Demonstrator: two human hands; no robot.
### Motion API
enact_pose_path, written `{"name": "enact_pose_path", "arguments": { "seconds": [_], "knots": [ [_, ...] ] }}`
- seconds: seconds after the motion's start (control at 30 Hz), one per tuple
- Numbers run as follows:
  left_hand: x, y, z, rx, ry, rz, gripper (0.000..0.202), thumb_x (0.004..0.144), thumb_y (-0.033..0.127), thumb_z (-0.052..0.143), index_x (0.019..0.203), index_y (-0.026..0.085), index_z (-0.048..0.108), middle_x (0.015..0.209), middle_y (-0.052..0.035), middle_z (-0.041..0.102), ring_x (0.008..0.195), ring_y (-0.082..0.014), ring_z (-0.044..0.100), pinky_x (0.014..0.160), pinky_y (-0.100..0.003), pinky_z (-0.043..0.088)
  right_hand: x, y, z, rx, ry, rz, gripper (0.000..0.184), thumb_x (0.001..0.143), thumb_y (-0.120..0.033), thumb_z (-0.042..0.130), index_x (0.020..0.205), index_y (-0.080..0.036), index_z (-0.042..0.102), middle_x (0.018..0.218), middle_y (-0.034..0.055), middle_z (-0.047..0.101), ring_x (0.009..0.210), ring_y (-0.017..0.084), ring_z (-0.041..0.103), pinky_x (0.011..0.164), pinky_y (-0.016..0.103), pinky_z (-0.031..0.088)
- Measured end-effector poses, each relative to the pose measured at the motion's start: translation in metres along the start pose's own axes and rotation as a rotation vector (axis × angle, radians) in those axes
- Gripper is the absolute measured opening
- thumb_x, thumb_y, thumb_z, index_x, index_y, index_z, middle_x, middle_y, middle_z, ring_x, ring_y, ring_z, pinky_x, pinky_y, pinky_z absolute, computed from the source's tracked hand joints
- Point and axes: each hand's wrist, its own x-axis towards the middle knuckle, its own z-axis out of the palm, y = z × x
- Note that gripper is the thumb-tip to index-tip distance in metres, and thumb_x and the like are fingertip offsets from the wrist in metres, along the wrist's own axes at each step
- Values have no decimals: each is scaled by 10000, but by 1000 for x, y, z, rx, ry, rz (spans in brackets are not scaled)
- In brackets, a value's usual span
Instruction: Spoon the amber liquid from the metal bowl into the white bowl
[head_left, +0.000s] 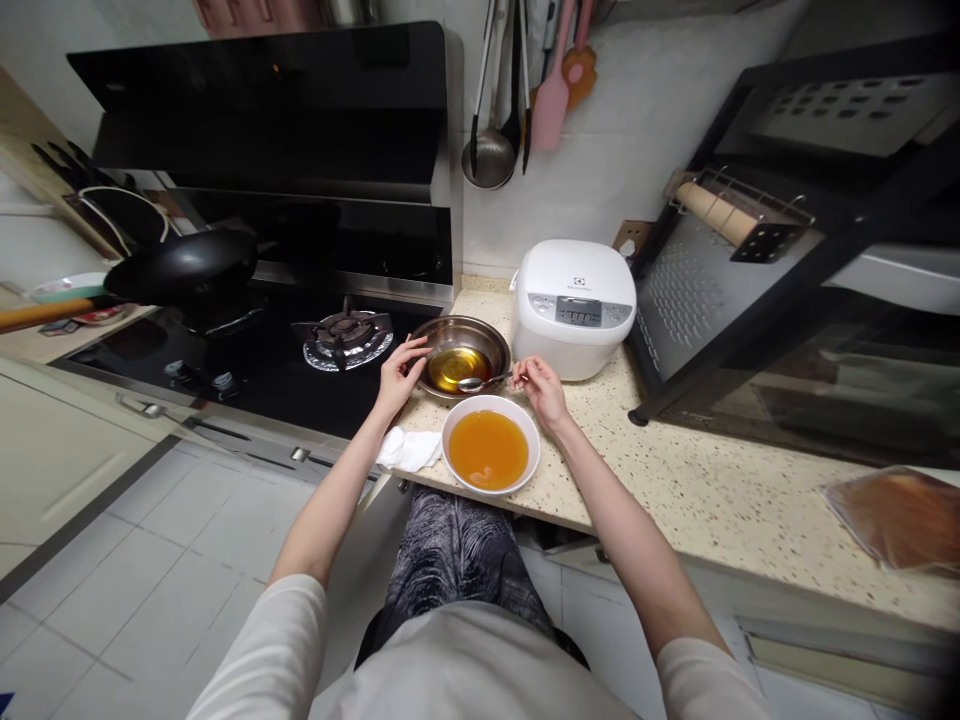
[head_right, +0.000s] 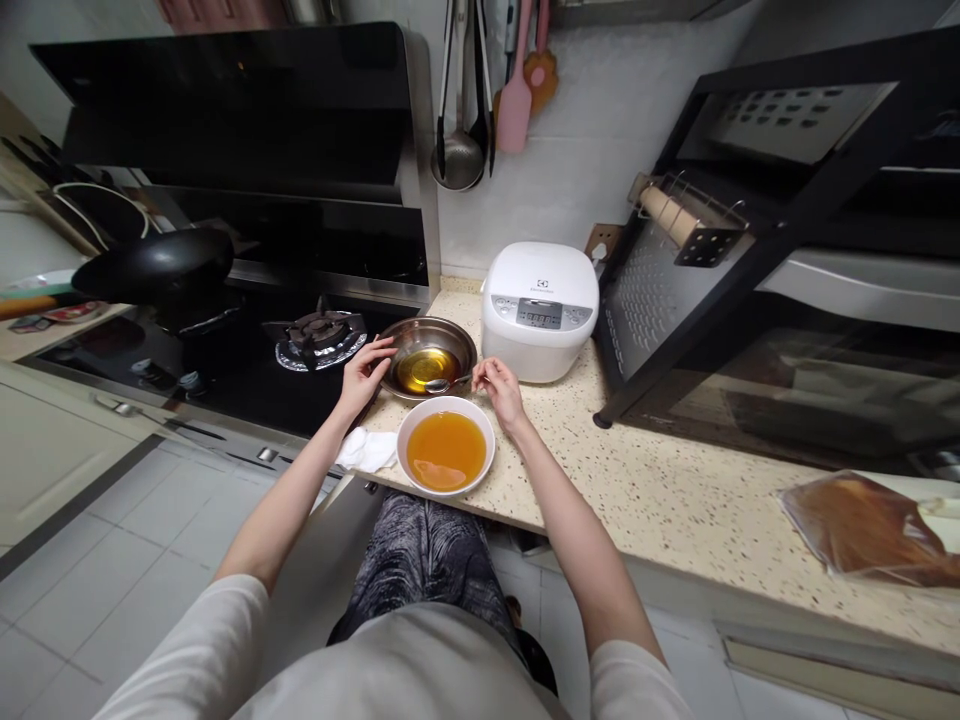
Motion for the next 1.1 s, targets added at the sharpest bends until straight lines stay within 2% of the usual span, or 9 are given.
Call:
{"name": "enact_pose_path", "arguments": {
  "seconds": [0.17,0.6,0.87,1.1],
  "knots": [
    [0,-1,0,-7,-3,-2,231,946,392,637,1058,233,760,1326,-86,674,1366,-269,554,1250,-552,333,2,6,0,-1,-13,36,430,745,-595,774,710,-212,582,691,-9,582,594,127,525,581,277,434],
    [0,-1,0,-9,-5,24,245,953,412,625,1059,235,758,1318,-86,678,1315,-254,593,1256,-544,322,1,21,3,49,-30,70,391,787,-540,747,719,-211,546,708,-7,597,600,123,548,602,275,472],
    [0,-7,0,0,-7,14,248,948,419,627,1058,239,756,1321,-81,675,1309,-256,594,1247,-548,335,-1,15,2,52,5,23,342,858,-498,688,743,-212,541,742,2,594,631,136,572,642,294,482],
    [0,-5,0,-14,-6,25,238,952,403,630,1064,236,757,1326,-87,673,1350,-262,568,1257,-545,320,-1,6,0,93,14,-22,332,858,-480,695,729,-222,530,746,8,576,652,148,558,668,309,491]
  ]
}}
